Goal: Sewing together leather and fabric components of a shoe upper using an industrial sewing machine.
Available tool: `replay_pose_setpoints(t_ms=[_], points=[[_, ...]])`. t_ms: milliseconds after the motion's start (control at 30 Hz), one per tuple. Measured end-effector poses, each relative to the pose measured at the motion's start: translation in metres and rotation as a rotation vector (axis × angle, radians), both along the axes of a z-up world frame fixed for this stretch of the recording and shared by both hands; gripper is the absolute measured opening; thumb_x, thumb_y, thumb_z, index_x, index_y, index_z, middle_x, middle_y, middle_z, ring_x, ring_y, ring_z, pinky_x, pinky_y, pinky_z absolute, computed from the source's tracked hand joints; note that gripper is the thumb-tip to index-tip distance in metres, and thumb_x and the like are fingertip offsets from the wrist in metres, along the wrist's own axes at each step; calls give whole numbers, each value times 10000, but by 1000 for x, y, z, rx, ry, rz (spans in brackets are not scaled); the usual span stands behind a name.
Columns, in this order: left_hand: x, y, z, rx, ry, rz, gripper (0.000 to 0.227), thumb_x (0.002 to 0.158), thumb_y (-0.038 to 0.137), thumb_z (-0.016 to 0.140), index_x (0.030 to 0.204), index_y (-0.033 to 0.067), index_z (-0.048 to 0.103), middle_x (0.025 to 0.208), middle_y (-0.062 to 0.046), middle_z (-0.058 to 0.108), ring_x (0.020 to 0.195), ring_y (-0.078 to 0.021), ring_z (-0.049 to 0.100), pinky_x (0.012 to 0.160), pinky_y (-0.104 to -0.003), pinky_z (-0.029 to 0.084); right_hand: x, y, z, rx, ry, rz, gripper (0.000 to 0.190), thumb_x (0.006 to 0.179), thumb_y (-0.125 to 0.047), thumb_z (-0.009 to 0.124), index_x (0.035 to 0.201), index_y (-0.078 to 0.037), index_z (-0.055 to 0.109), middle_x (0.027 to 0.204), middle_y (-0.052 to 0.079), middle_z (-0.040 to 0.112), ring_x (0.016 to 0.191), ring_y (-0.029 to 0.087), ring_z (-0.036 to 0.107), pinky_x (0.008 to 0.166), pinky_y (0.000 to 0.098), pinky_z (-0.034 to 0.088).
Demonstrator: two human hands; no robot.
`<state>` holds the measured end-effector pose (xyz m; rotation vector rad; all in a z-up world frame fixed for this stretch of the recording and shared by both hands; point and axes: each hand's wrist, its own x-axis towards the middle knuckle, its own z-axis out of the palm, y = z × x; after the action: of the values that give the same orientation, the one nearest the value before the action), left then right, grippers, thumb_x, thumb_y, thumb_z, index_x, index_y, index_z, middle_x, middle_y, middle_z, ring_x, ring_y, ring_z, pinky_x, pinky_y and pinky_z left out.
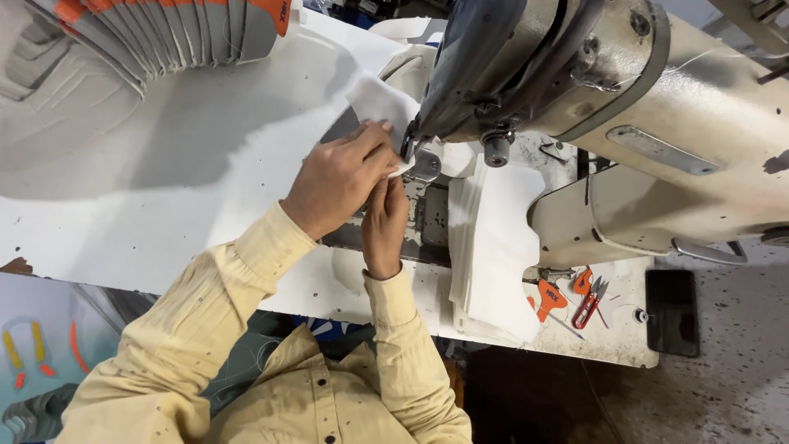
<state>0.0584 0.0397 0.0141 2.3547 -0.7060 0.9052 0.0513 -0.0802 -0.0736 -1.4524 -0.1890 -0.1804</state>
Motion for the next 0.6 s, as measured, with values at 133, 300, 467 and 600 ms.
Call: replay_pose_setpoints(t_ms=[133,300,467,600], points=[[7,-11,-27,66,-152,47,101,973,130,711,1038,52,704,1169,-100,650,1140,-284,734,939,-326,615,-9,-9,-1,263,200,36,237,1079,-116,472,1203,38,603,1046,56,693,896,111,663,812,265,591],[-36,-33,-26,168,-68,165,278,960,129,691,1183,-37,701,1263,-178,639,1256,-363,651,1129,-444,514,-31,-36,4,189,45,-31,238,1036,-20,566,1268,34,568,1116,82,689,1002,133,676,912,276,581],[-59,-41,-24,61,48,212,437,968,79,603,1379,-66,639,1508,-193,544,1482,-317,452,1236,-634,239,-13,-60,-15,270,-73,46,192,1132,51,626,1247,-7,484,958,77,629,877,102,598,775,232,519],[-49,-49,-29,-23,79,248,350,997,72,579,1332,4,654,1578,-133,482,1543,-267,340,1219,-727,93,-8,-118,32,-180,-41,20,143,1040,20,513,1164,-15,574,1081,96,692,902,142,659,765,251,554]])
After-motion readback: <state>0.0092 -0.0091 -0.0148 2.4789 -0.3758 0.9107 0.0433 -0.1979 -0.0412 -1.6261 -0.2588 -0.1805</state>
